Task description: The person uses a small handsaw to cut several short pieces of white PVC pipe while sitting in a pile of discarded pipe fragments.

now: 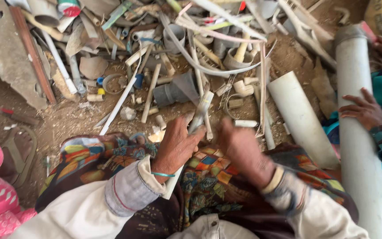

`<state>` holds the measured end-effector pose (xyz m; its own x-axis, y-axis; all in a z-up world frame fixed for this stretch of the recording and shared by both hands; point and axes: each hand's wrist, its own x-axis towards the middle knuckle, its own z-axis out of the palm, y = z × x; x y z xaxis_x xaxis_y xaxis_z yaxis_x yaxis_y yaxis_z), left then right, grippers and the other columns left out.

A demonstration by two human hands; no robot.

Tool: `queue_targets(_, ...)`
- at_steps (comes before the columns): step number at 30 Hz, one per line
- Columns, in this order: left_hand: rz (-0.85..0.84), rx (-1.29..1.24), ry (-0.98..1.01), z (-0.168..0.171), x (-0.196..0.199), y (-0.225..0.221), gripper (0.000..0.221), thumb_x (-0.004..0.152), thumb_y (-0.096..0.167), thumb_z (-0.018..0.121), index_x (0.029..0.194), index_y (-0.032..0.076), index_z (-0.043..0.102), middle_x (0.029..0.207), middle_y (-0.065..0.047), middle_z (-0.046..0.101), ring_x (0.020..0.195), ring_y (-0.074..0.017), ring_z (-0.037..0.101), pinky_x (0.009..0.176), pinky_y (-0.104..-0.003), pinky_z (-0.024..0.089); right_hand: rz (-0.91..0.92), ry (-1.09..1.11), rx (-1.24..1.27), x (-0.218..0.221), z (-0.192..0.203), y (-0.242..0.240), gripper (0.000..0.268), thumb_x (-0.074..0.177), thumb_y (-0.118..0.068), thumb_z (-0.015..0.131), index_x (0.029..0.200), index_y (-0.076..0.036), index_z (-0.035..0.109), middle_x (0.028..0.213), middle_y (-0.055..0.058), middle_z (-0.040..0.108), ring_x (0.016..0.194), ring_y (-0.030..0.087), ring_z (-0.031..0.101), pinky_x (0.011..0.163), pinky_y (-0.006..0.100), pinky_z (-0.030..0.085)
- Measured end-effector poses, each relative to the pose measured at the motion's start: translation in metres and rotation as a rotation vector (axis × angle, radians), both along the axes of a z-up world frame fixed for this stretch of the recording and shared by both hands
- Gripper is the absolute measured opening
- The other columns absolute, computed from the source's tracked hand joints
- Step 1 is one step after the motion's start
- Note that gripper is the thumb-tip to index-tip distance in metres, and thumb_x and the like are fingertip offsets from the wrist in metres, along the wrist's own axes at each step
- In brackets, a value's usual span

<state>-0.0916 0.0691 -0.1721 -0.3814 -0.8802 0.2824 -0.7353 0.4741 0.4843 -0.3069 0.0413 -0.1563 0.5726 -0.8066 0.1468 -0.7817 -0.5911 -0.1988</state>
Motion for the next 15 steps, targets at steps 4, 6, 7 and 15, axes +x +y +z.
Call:
queue_targets(4,0.017,-0.028,0.03,0.007,-0.003,0.006,0.042,0.073,0.011,0.075,0.115,0.009,0.069,0.12,-0.019,0.058,0.105,-0.0364,0.055,0.087,-0.049,0.048,-0.064,-0.091,0.124,-0.008,0.002,-0.002,0.02,0.108,-0.02,0.052,0.094,-0.005,0.054,0.047,0.001,0.045,0.034,0.014,0.039,0.03,0.034,0.031)
queue_targets(6,0.019,0.075,0.004,0.019,0.003,0.004,0.036,0.079,0.009,0.075,0.115,0.011,0.07,0.111,-0.015,0.059,0.102,-0.0361,0.057,0.086,-0.049,0.048,-0.014,-0.071,0.145,0.001,-0.003,0.013,0.02,0.108,-0.018,0.051,0.092,-0.007,0.055,0.046,0.0,0.045,0.033,0.013,0.039,0.027,0.032,0.031)
queue_targets(7,0.154,0.402,0.248,0.025,0.004,0.005,0.037,0.084,0.013,0.073,0.12,0.011,0.065,0.112,-0.013,0.056,0.096,-0.0351,0.061,0.083,-0.047,0.052,-0.036,-0.074,0.173,0.001,-0.004,0.01,0.021,0.108,-0.019,0.051,0.093,-0.005,0.055,0.046,0.0,0.045,0.033,0.013,0.038,0.027,0.032,0.031)
queue_targets(15,0.192,0.297,0.393,0.02,0.002,0.002,0.029,0.099,0.026,0.071,0.11,-0.001,0.069,0.094,-0.016,0.06,0.081,-0.0318,0.066,0.071,-0.041,0.053,0.019,-0.174,0.2,0.006,0.01,0.007,0.024,0.109,-0.022,0.05,0.096,-0.003,0.054,0.049,-0.002,0.045,0.034,0.011,0.04,0.029,0.031,0.033)
